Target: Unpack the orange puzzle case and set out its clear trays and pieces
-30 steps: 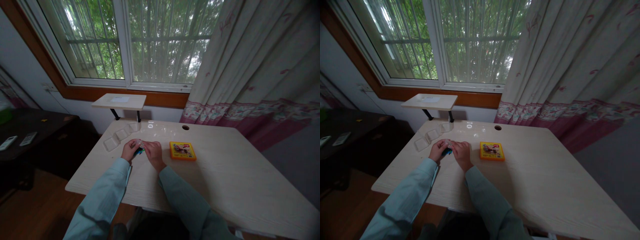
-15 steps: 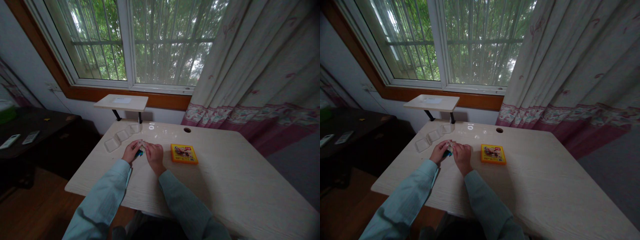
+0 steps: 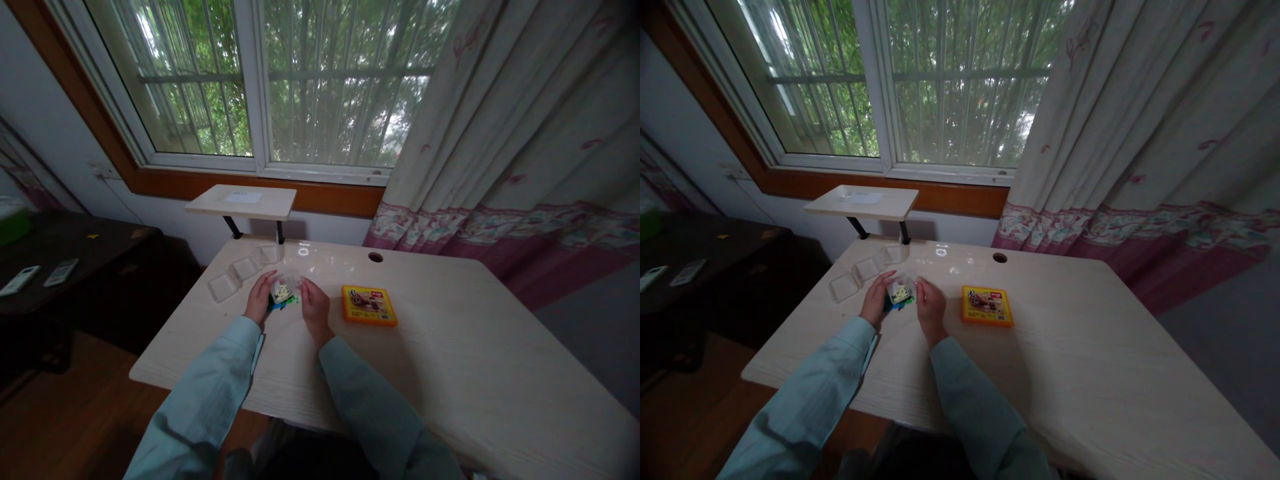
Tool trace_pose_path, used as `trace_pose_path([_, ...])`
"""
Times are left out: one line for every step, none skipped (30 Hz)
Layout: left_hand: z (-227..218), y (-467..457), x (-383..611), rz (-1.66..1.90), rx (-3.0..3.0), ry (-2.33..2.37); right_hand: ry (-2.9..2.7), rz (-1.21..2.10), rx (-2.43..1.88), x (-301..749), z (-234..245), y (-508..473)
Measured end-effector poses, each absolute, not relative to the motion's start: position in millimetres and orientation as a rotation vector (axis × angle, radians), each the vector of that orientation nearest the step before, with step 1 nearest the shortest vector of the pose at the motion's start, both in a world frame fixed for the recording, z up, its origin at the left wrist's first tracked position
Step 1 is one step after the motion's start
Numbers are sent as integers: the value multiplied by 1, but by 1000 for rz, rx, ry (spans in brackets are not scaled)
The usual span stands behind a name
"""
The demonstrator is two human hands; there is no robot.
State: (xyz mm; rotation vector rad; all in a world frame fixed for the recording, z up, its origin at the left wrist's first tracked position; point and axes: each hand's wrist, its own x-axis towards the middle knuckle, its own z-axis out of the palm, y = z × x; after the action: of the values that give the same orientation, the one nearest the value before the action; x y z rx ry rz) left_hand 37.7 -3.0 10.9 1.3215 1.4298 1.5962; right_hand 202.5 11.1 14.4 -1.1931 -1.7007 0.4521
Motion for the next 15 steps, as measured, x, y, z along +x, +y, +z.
trace_pose_path([11, -3, 38, 1627, 1313, 1457, -1659, 474, -1173, 202, 14, 11])
trace_pose_path([12, -2, 37, 1653, 1308, 1476, -1627, 486, -1147, 202, 13, 12])
trace_pose_path([13, -2, 37, 1674, 1304, 1488, -1605, 490, -1121, 202, 13, 12])
trace_pose_path([13, -2, 37, 1693, 1304, 1499, -1594, 488, -1095, 201, 12, 12])
trace_pose_path([14, -2, 37, 1713, 1304, 1504, -1592, 483, -1073, 201, 11, 13])
trace_pose_path([14, -1, 37, 1736, 1301, 1506, -1598, 476, -1053, 200, 10, 13])
trace_pose_path([13, -1, 36, 1755, 1300, 1504, -1611, 465, -1035, 200, 9, 14])
trace_pose_path([13, 0, 36, 1770, 1302, 1498, -1628, 453, -1017, 200, 8, 14])
trace_pose_path([12, 0, 35, 1781, 1309, 1491, -1646, 442, -999, 200, 8, 14])
trace_pose_path([11, 0, 34, 1787, 1320, 1486, -1662, 430, -981, 200, 8, 14])
trace_pose_path([11, 1, 33, 1788, 1336, 1483, -1676, 424, -964, 200, 8, 14])
trace_pose_path([10, 1, 33, 1785, 1355, 1481, -1686, 423, -949, 201, 9, 13])
trace_pose_path([10, 1, 32, 1779, 1378, 1480, -1692, 427, -939, 201, 9, 13])
trace_pose_path([10, 1, 31, 1774, 1400, 1479, -1695, 435, -931, 202, 10, 12])
trace_pose_path([9, 1, 31, 1771, 1420, 1474, -1692, 448, -926, 202, 11, 11])
